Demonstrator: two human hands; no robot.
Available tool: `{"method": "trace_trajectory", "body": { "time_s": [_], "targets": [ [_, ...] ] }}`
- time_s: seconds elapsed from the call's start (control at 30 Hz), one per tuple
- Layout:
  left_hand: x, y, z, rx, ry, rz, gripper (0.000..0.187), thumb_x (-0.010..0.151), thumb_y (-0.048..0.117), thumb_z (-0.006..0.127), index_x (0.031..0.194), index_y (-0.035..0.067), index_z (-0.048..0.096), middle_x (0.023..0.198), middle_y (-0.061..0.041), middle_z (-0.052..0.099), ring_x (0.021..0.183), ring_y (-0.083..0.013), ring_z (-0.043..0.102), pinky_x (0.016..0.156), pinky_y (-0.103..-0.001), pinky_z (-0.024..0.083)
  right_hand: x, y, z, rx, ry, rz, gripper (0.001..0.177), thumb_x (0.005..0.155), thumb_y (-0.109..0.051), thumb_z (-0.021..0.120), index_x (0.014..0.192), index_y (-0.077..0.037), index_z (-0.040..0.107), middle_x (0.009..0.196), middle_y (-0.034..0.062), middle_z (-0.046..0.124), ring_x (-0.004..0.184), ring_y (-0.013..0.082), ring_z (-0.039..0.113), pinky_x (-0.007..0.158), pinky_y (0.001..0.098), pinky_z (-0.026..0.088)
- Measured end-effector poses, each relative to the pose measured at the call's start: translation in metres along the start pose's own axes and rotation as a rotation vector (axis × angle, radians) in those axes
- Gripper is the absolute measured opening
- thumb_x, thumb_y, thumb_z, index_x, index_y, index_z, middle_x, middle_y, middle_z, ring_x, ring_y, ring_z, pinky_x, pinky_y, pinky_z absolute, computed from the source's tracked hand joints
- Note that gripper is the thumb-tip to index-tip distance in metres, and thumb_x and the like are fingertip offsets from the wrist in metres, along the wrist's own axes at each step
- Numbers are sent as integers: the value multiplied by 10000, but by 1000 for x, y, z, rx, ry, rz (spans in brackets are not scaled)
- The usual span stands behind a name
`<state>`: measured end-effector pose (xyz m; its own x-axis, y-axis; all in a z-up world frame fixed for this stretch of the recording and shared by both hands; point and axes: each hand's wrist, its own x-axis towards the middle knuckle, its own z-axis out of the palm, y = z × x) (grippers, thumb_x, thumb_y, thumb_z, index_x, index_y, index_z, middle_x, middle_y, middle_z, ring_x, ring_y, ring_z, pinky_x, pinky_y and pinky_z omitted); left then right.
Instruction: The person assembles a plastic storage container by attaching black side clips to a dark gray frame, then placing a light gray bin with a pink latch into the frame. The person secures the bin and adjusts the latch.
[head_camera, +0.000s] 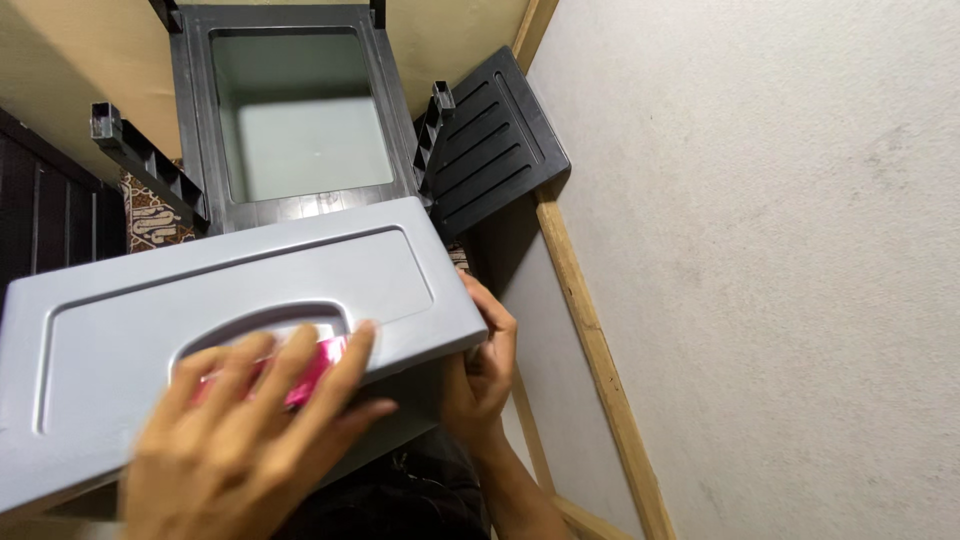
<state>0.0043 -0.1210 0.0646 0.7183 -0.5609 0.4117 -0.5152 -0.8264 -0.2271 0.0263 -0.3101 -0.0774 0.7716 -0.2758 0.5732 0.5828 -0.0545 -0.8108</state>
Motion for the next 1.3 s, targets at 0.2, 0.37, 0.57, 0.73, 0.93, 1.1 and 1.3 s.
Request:
{"method": "trace_trajectory", "body": {
  "time_s": [0.2, 0.37, 0.57, 0.73, 0.93, 1.1, 1.3],
  "targets": [
    [50, 13, 10, -1, -56, 133, 660, 845, 207, 667, 1493, 240, 544, 1161, -32, 663, 829, -200, 648, 634, -308, 503, -13, 1, 0, -119, 110, 124, 118, 1069, -47, 595, 1159, 18, 557, 1129, 151, 671, 950, 147, 692, 802, 258, 606],
    [62, 9, 11, 13, -10, 165, 617, 818, 221, 653, 1431, 216, 582, 1080, -41, 661, 845, -250, 663, 673, -332, 525, -3, 1, -1, -400, 104, -29, 139, 1026, -47, 639, 1141, 29, 626, 977, 113, 725, 852, 156, 732, 723, 266, 626],
    [74, -19, 14, -227, -56, 200, 518, 929, 386, 635, 1392, 154, 621, 970, -58, 698, 763, -241, 651, 651, -367, 539, 26, -30, 0, -405, 77, -8, 132, 1027, -65, 652, 1114, 33, 665, 938, 106, 752, 808, 143, 741, 701, 268, 609],
    [90, -45, 36, -507, -72, 189, 468, 955, 359, 635, 1378, 159, 634, 1011, -86, 730, 829, -269, 678, 722, -398, 559, 48, -55, 5, -461, 66, 354, 143, 956, -116, 739, 1000, 20, 722, 747, 67, 720, 612, 79, 582, 511, 246, 458],
    [75, -57, 74, -656, -174, 97, 438, 935, 394, 646, 1312, 171, 655, 917, -113, 732, 843, -343, 689, 708, -455, 537, 43, -37, 24, -324, 0, 434, 139, 971, -128, 736, 1006, 6, 727, 793, 36, 720, 705, 58, 606, 631, 244, 515],
    [68, -76, 105, -679, -374, -16, 472, 924, 443, 660, 1346, 233, 640, 842, -156, 722, 835, -353, 693, 737, -473, 527, 34, -2, 24, -327, -109, 263, 388, 930, -44, 718, 1293, -16, 584, 1180, 115, 674, 1042, 165, 671, 891, 315, 568],
    [61, -80, 138, -734, -317, -62, 477, 934, 408, 650, 1377, 234, 623, 1025, -176, 740, 923, -395, 685, 740, -488, 530, 41, 36, 21, -90, -270, 360, 598, 932, 9, 642, 1492, -38, 436, 1409, 132, 562, 1295, 204, 569, 1040, 337, 517]
  ]
}}
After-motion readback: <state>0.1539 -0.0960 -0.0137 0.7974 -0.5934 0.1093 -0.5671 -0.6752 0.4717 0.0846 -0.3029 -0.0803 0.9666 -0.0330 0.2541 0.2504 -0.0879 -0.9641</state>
